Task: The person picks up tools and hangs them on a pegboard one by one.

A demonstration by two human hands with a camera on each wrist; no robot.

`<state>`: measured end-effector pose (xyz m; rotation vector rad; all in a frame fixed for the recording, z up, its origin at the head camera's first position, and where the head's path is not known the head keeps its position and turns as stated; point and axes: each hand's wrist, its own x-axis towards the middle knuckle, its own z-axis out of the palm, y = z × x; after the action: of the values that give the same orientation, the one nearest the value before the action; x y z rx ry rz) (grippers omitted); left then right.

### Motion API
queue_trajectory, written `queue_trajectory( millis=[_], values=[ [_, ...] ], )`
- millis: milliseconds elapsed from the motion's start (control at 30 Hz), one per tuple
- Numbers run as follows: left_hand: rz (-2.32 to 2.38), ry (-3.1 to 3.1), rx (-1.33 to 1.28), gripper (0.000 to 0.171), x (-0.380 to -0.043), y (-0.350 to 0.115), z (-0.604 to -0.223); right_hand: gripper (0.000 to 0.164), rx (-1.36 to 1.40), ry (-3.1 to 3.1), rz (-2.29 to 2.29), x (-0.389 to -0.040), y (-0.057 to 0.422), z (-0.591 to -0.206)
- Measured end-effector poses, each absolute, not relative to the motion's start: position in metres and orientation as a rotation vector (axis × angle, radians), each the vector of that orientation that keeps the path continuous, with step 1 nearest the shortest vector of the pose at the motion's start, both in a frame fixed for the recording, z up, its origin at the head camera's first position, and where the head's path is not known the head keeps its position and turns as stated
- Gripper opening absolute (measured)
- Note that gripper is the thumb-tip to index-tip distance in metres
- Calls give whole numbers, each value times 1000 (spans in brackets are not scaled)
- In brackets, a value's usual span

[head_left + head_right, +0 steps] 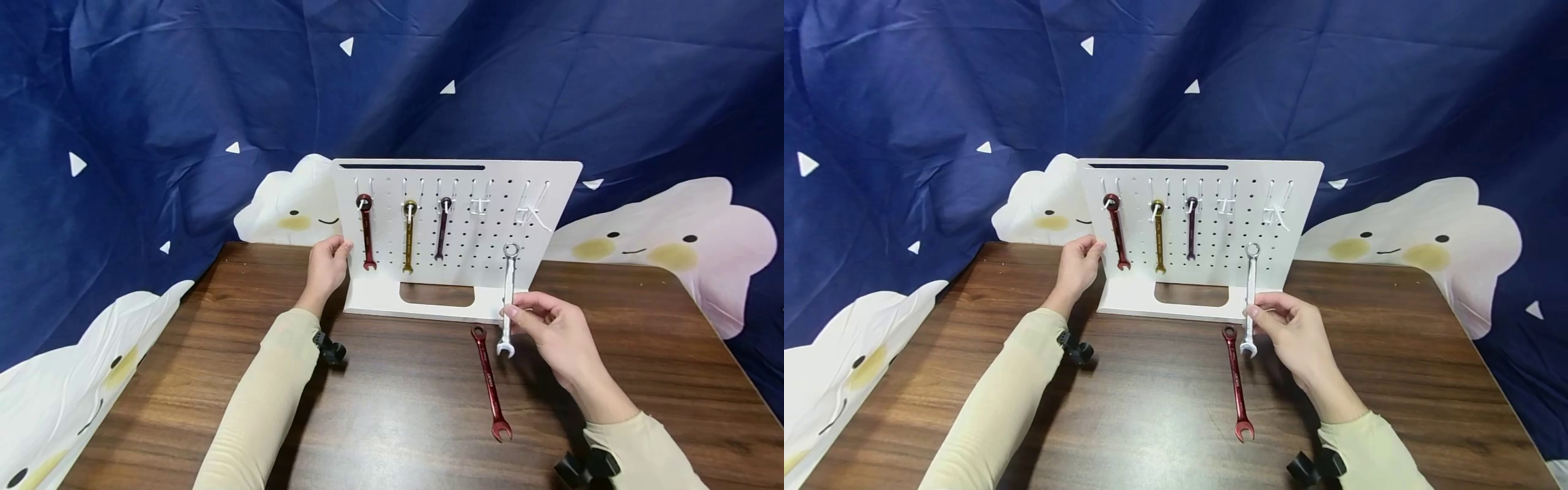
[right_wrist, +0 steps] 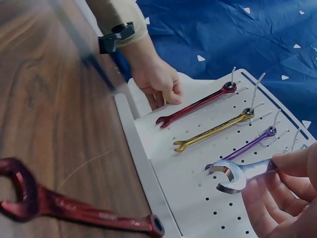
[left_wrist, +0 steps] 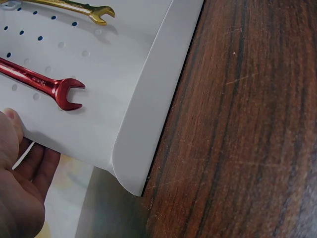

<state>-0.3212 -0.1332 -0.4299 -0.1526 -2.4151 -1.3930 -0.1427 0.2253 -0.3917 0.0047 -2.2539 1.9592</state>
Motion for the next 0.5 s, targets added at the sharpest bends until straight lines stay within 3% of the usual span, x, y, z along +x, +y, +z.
queue_trajectory(
  millis=[133, 367, 500],
  values=[
    [-1395, -2416, -153, 25, -322, -133, -430, 11, 15, -2248, 1980, -146, 222, -388],
    [-1397, -2413, -146, 24, -321, -133, -430, 25, 26, -2276, 1901, -153, 215, -382],
    [-1397, -2408, -145, 23, -322, -133, -430, 22, 23, -2265, 1875, -159, 210, -378]
  ],
)
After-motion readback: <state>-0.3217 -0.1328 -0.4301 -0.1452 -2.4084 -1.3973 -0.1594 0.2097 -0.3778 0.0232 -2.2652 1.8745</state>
